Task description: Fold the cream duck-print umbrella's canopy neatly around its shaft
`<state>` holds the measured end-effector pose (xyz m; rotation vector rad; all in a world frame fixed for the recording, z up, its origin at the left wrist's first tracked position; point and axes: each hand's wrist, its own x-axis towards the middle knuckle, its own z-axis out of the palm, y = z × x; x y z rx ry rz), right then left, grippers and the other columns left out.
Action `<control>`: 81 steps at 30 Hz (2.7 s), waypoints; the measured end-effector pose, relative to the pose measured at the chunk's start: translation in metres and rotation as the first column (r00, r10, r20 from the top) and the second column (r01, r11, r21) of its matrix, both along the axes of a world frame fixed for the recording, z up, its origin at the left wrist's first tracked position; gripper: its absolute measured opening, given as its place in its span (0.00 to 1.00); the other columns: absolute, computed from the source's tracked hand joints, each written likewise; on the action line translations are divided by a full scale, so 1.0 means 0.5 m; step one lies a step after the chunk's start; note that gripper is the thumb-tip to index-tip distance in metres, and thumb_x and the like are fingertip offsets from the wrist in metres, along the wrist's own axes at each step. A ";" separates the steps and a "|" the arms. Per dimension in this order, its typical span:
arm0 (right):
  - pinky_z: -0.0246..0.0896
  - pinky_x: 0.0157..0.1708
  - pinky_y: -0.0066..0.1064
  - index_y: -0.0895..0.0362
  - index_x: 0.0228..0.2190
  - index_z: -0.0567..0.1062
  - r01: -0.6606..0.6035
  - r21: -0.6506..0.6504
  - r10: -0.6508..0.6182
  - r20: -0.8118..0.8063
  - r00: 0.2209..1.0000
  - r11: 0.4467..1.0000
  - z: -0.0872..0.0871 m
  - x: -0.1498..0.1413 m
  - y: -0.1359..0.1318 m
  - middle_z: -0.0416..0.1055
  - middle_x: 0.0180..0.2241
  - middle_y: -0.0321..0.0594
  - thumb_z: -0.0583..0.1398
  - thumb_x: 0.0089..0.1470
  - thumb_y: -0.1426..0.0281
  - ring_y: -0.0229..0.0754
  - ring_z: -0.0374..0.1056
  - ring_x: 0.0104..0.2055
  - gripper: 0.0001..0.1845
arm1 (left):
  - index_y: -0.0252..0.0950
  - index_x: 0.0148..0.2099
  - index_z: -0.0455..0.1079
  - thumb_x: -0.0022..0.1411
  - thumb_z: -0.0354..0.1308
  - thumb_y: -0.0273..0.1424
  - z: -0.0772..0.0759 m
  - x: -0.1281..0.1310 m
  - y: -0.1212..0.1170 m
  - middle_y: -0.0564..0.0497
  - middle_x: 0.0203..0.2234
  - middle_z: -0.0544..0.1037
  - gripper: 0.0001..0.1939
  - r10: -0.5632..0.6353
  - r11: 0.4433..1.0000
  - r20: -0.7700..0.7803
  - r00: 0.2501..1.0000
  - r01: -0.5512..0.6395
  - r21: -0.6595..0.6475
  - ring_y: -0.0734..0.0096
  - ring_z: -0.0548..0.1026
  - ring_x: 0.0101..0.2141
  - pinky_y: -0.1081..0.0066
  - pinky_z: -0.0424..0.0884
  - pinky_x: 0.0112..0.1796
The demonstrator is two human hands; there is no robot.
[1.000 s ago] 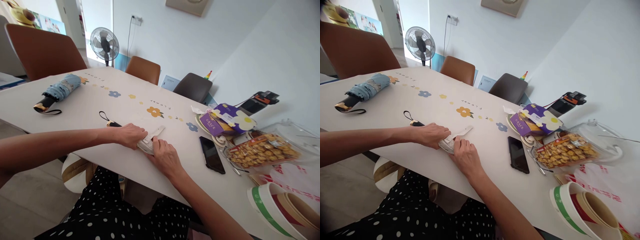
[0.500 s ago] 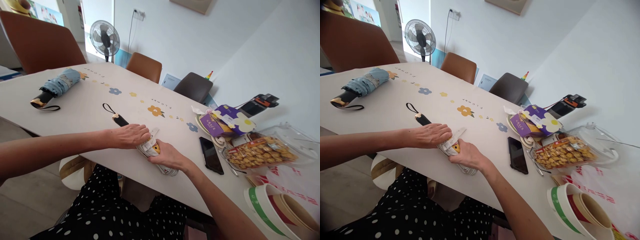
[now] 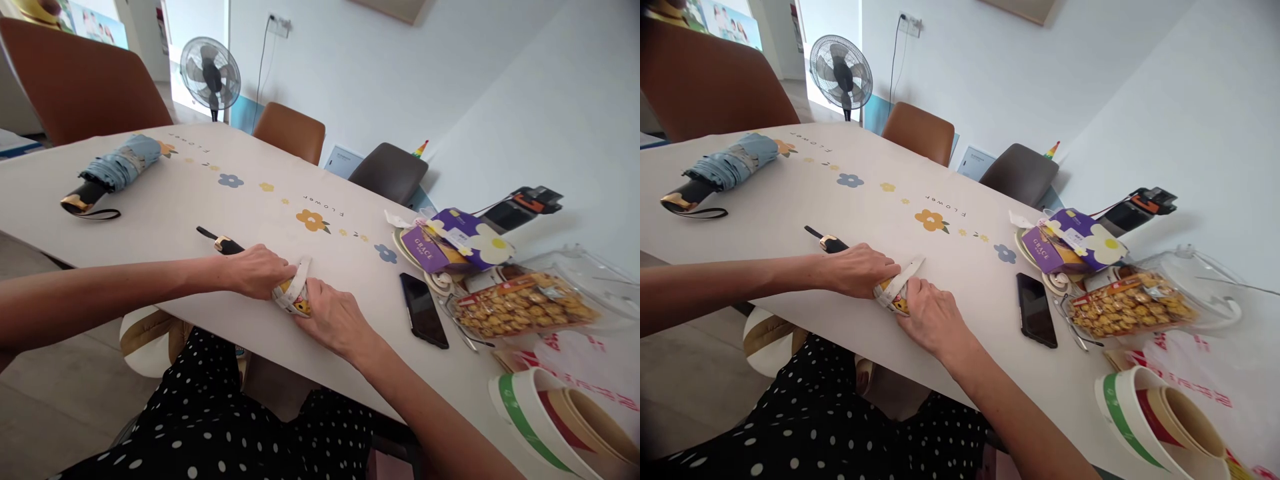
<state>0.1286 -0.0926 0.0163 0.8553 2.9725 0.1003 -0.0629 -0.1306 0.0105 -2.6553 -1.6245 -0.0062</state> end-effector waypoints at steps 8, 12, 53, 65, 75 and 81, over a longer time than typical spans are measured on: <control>0.54 0.21 0.26 0.56 0.26 0.65 0.101 -0.814 -0.222 -0.035 0.974 0.572 0.052 -0.008 0.039 0.67 0.24 0.34 0.59 0.40 0.68 0.36 0.62 0.24 0.08 | 0.36 0.35 0.61 0.61 0.41 0.23 0.026 0.006 -0.009 0.47 0.26 0.69 0.09 -0.113 0.946 -0.135 0.984 0.148 0.289 0.69 0.64 0.27 0.67 0.53 0.24; 0.61 0.24 0.29 0.59 0.29 0.67 0.042 -0.999 -0.240 0.034 0.970 0.028 0.046 0.001 0.053 0.69 0.27 0.39 0.61 0.38 0.69 0.39 0.67 0.25 0.12 | 0.38 0.39 0.62 0.64 0.39 0.25 0.038 0.000 -0.010 0.47 0.29 0.71 0.11 -0.118 0.933 -0.100 0.988 0.144 0.328 0.67 0.65 0.30 0.65 0.56 0.29; 0.57 0.21 0.28 0.59 0.29 0.68 0.236 -0.905 -0.196 0.175 0.965 0.355 0.070 0.016 0.086 0.70 0.25 0.39 0.61 0.37 0.66 0.38 0.65 0.24 0.14 | 0.28 0.54 0.51 0.57 0.44 0.22 0.028 0.080 0.015 0.50 0.23 0.70 0.21 -0.013 0.986 -0.071 0.997 0.024 0.163 0.70 0.65 0.22 0.69 0.53 0.22; 0.48 0.21 0.29 0.57 0.29 0.65 0.201 -0.485 -0.217 0.024 0.976 0.851 0.055 0.019 0.049 0.67 0.24 0.37 0.58 0.40 0.68 0.38 0.61 0.22 0.11 | 0.26 0.57 0.47 0.58 0.46 0.23 0.013 0.050 0.020 0.44 0.33 0.72 0.25 -0.110 0.926 -0.027 0.994 0.112 0.361 0.66 0.68 0.35 0.66 0.58 0.37; 0.44 0.21 0.31 0.61 0.31 0.64 0.010 0.211 -0.026 0.074 0.997 0.977 0.028 0.032 0.017 0.67 0.26 0.47 0.52 0.50 0.72 0.45 0.64 0.25 0.06 | 0.34 0.36 0.59 0.53 0.51 0.28 0.025 0.043 0.024 0.51 0.23 0.71 0.07 -0.025 0.997 0.013 1.000 0.024 0.078 0.72 0.66 0.22 0.70 0.58 0.26; 0.52 0.22 0.31 0.59 0.29 0.65 0.143 -0.325 -0.140 0.035 0.990 0.935 0.056 0.025 0.024 0.69 0.25 0.42 0.60 0.42 0.63 0.44 0.65 0.25 0.14 | 0.35 0.33 0.58 0.57 0.46 0.21 0.025 0.041 0.008 0.50 0.23 0.68 0.05 -0.132 0.942 -0.131 0.983 0.165 0.293 0.72 0.63 0.23 0.70 0.48 0.21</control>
